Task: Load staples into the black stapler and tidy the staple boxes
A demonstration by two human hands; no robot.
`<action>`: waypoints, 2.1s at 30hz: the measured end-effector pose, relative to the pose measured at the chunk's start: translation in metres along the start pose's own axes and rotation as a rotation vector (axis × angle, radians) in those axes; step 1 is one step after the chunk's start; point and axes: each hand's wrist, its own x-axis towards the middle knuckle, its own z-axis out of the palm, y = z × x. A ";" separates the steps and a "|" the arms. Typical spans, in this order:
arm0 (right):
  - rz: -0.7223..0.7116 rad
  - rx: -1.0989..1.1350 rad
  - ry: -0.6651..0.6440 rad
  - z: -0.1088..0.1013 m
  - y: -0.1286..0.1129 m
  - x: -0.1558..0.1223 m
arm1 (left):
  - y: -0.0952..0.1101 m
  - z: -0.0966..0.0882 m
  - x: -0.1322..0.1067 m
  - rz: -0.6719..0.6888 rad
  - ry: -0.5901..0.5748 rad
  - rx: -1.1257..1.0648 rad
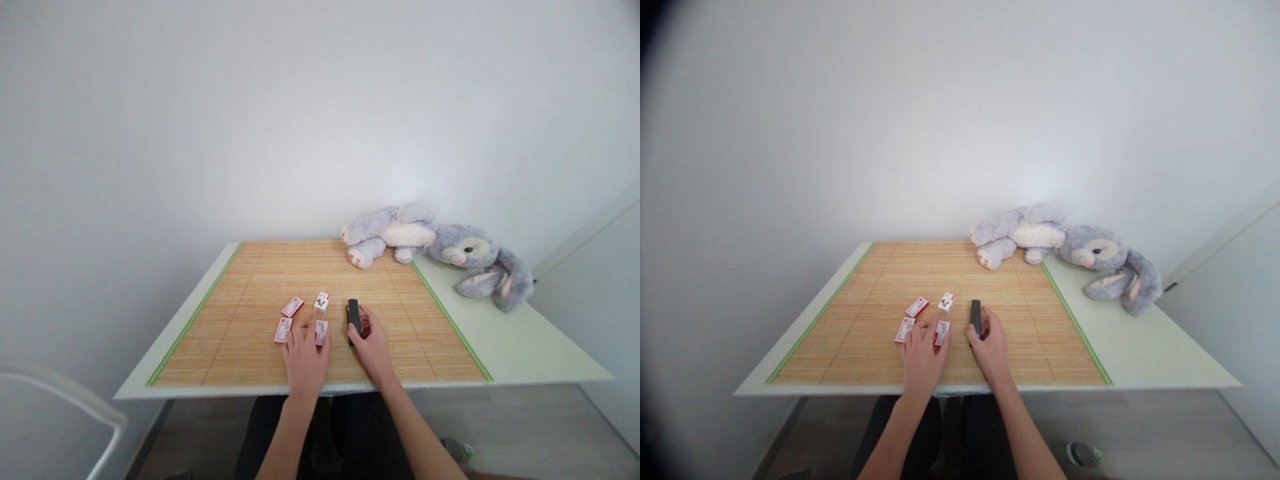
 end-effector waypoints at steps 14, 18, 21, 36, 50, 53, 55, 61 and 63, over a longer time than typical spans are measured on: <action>-0.260 -0.258 -0.426 -0.033 -0.024 0.026 | -0.024 -0.033 -0.033 0.218 -0.179 -0.070; -0.328 -0.289 -0.545 -0.021 -0.035 0.042 | -0.015 -0.025 -0.033 0.189 -0.142 -0.008; -0.384 -0.314 -0.603 -0.011 -0.042 0.050 | -0.013 -0.020 -0.029 0.143 -0.111 0.032; -0.507 -0.273 -0.566 -0.003 -0.093 0.059 | -0.017 -0.020 -0.035 0.129 -0.182 -0.001; 0.026 -0.099 -0.303 -0.100 -0.002 0.044 | -0.029 -0.024 -0.030 0.277 -0.156 0.006; 0.084 -0.087 -0.133 -0.102 -0.009 0.021 | -0.042 -0.027 -0.028 0.316 -0.164 -0.048; 0.150 -0.068 0.002 -0.098 -0.015 0.000 | -0.049 -0.028 -0.027 0.321 -0.184 -0.097; 0.589 0.283 -0.482 -0.060 -0.027 -0.047 | -0.052 -0.033 -0.011 0.393 -0.335 -0.237; 0.714 0.377 -0.598 -0.049 -0.030 -0.049 | -0.048 -0.034 -0.005 0.413 -0.357 -0.262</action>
